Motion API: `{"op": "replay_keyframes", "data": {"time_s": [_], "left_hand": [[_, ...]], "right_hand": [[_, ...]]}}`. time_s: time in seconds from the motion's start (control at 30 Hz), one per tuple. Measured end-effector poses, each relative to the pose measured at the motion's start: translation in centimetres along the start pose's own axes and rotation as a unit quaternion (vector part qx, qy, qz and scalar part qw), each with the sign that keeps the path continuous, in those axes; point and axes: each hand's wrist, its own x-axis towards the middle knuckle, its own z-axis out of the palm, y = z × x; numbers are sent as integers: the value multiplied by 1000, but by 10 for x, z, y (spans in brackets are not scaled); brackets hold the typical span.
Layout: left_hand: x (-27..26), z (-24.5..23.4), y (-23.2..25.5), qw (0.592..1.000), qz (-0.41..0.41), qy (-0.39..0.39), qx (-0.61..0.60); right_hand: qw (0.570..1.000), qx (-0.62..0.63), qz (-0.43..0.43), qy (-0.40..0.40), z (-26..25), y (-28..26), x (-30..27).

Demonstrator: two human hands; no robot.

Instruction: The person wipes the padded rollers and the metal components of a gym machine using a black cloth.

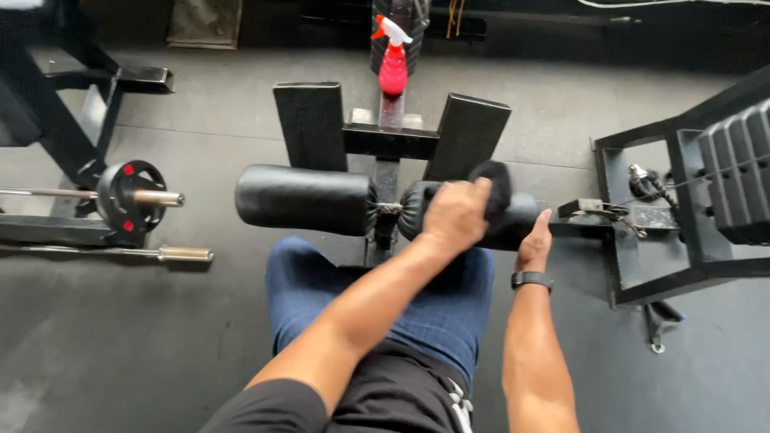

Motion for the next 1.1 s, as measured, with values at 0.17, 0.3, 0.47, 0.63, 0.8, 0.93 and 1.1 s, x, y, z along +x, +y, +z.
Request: {"op": "replay_keyframes", "data": {"time_s": [0.17,0.3,0.47,0.63,0.8,0.93,1.1], "left_hand": [[27,28,56,981,45,-96,-164],[20,11,-7,949,-25,-269,-162],[-19,-8,-74,958,-149,-242,-44],[3,23,8,987,-54,-145,38],[21,44,57,963,108,-143,-201],[-8,13,-17,939,70,-247,-228],[-47,-10,-67,976,-12,-217,0]], "right_hand": [[948,311,68,-3,-1,8,-19],[956,273,-20,-102,-11,41,-19],[978,176,14,-106,-30,70,-13],[988,-45,-10,-144,-41,48,17],[981,-46,-152,-114,-41,72,18],[987,-77,-100,-100,-44,71,3],[982,-136,5,-135,-46,41,16]]}}
